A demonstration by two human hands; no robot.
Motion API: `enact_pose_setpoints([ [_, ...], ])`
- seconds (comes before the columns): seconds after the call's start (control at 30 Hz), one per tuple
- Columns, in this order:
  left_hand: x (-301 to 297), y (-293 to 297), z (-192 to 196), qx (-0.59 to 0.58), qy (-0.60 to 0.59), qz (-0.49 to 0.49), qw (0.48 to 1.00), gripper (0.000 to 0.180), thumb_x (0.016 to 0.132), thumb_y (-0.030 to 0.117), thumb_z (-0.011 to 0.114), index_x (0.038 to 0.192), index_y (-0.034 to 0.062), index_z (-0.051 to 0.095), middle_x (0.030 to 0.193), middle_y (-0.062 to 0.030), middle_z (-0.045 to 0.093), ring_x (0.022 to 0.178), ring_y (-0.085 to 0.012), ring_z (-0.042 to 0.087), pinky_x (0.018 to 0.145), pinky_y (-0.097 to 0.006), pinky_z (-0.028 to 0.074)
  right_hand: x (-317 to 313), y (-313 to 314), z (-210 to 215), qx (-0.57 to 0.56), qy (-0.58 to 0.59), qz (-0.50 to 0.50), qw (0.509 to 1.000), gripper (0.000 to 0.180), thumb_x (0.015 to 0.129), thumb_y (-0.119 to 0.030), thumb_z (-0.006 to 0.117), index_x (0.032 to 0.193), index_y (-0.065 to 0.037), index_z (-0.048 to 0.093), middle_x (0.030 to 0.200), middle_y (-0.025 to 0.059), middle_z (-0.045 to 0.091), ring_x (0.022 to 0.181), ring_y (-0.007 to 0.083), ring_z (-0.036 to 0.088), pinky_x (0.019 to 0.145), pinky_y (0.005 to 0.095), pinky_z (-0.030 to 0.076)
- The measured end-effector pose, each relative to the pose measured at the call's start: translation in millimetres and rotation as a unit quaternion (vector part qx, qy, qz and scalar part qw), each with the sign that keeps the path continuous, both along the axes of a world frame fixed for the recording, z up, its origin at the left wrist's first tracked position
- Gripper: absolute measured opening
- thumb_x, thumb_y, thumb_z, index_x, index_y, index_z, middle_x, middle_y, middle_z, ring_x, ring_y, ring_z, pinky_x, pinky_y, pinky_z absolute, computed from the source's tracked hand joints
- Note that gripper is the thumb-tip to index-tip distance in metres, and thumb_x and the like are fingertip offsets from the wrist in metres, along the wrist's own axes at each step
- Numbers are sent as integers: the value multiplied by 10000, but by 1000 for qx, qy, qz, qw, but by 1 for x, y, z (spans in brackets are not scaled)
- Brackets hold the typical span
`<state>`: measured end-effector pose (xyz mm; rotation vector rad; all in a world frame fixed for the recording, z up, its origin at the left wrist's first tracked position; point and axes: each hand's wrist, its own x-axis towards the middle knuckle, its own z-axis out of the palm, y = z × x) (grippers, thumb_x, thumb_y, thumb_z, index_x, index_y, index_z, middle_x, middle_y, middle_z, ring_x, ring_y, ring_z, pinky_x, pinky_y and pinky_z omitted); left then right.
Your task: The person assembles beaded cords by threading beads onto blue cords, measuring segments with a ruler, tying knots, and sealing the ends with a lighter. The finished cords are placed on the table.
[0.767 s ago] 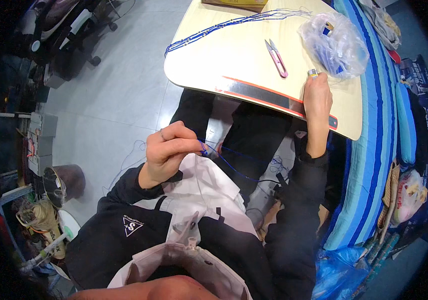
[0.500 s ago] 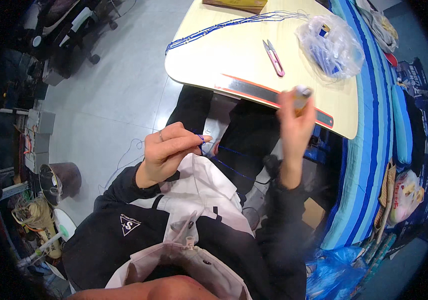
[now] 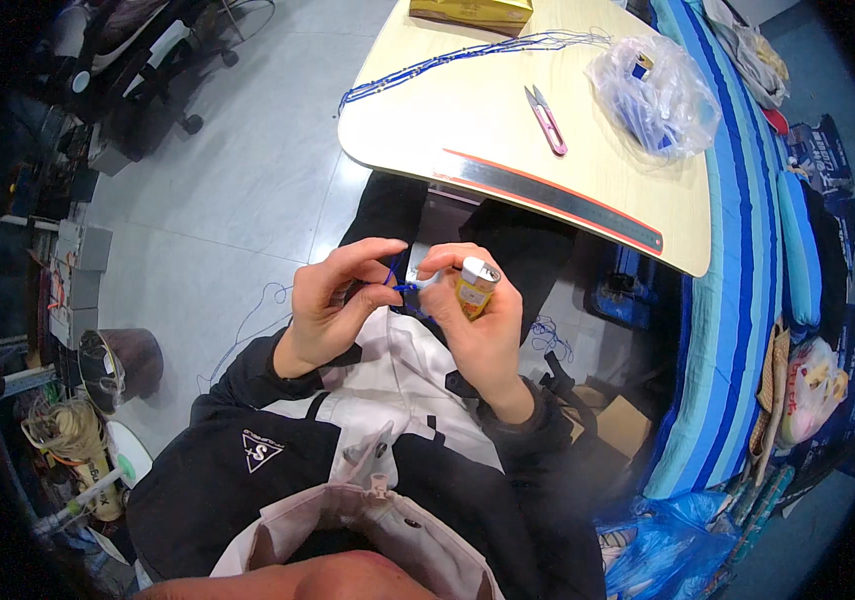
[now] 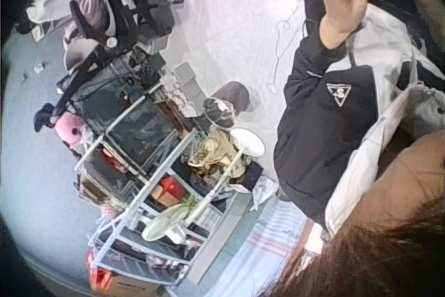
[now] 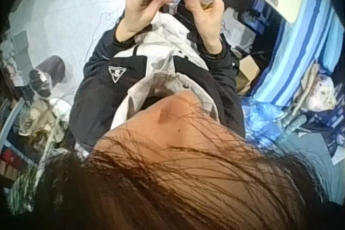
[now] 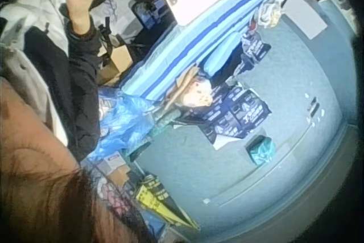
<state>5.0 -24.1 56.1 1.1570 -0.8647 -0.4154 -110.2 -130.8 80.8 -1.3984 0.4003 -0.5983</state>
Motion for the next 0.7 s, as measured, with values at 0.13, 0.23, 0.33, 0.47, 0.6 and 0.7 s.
enact_pose_setpoints([
  [0.13,10,4,-4,-1,-124,-16,992,167,752,-67,640,900,9,633,694,-59,577,529,-111,542,476,-218,424,3,5,-7,-38,-21,23,999,185,794,-11,660,953,-5,566,886,34,552,746,65,509,663,193,421],
  [0.23,12,4,-5,3,-156,-7,988,126,759,-79,625,858,-1,629,700,-58,576,541,-103,555,470,-218,433,7,7,-11,-46,-16,-10,999,221,834,-93,644,999,-18,516,841,41,527,692,67,472,611,185,388],
  [0.33,10,4,-6,-3,-104,9,994,113,755,-90,619,838,-14,625,707,-73,577,538,-111,558,460,-207,431,6,6,-14,69,-16,12,997,400,935,-431,449,1011,-38,429,791,18,443,577,45,334,511,185,287],
  [0.47,10,7,-8,-14,-51,-5,999,76,788,-81,596,834,-24,614,738,-66,580,558,-97,563,474,-195,439,2,7,-23,114,-33,34,992,494,933,-521,345,923,-35,435,698,12,404,554,54,318,490,184,262],
  [0.6,6,6,-13,-16,137,-64,988,40,839,-33,580,869,-21,603,779,-38,576,597,-73,556,517,-188,449,3,4,-33,139,-100,131,976,521,951,-515,271,883,-28,446,672,-8,371,576,53,296,516,195,241],
  [0.7,6,4,-16,-10,192,-84,978,42,856,-7,580,894,-19,594,794,-24,570,633,-64,551,560,-187,452,12,8,-37,144,-66,90,983,548,948,-536,239,842,-40,448,704,5,379,536,70,278,502,202,222],
])
